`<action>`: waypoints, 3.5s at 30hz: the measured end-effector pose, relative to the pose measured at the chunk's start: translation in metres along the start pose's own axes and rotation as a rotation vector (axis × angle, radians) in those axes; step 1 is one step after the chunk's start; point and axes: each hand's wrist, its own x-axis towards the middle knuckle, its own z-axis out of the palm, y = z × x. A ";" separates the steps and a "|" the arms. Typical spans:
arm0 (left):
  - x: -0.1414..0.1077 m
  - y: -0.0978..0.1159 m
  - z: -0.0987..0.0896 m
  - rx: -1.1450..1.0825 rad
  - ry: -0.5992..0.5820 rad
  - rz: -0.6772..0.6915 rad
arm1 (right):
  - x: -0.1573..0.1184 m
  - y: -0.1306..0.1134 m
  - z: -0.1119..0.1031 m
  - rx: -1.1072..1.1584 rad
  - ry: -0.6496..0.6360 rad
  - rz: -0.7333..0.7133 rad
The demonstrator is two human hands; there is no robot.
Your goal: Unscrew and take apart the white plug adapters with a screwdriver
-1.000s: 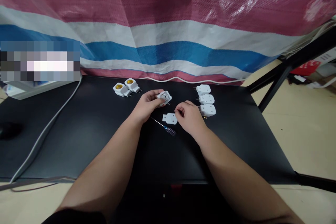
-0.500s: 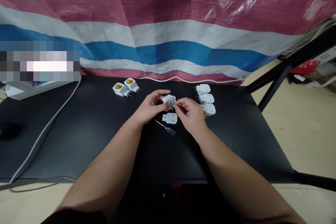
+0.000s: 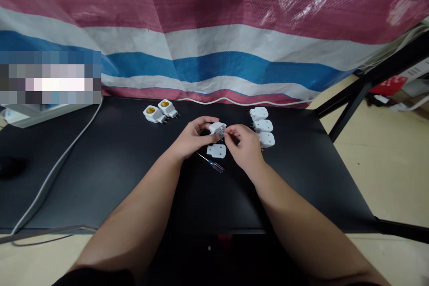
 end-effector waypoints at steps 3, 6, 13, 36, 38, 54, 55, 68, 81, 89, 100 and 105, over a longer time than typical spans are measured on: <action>0.001 -0.001 -0.001 -0.018 0.002 -0.001 | 0.001 0.000 -0.001 -0.018 -0.010 0.001; 0.002 -0.001 -0.001 -0.032 0.003 -0.008 | 0.002 -0.001 -0.002 -0.022 -0.021 0.006; 0.000 0.001 0.002 -0.067 0.000 -0.035 | 0.002 -0.005 -0.003 -0.008 -0.028 -0.017; -0.001 0.003 0.004 -0.151 -0.036 -0.076 | 0.002 -0.007 -0.003 0.054 0.014 -0.025; -0.001 0.003 0.004 -0.165 -0.045 -0.086 | 0.002 -0.008 -0.003 0.061 0.012 -0.026; -0.001 0.003 0.001 -0.249 -0.033 -0.149 | 0.002 -0.006 -0.001 0.151 0.014 0.029; -0.001 0.003 0.001 -0.248 -0.044 -0.152 | 0.001 -0.006 -0.001 0.150 0.014 0.030; 0.000 0.004 -0.002 -0.323 -0.024 -0.110 | -0.002 -0.002 0.008 0.391 -0.024 0.290; 0.004 0.001 -0.006 -0.247 0.044 0.018 | -0.002 0.000 0.010 0.561 -0.044 0.311; 0.005 -0.004 -0.008 -0.096 -0.003 0.068 | 0.000 0.002 0.004 0.354 0.043 0.120; 0.002 0.000 -0.006 -0.152 -0.058 -0.010 | 0.000 0.004 0.003 0.360 0.016 0.235; 0.001 0.003 -0.006 -0.172 -0.044 -0.038 | 0.000 0.004 0.003 0.379 0.017 0.232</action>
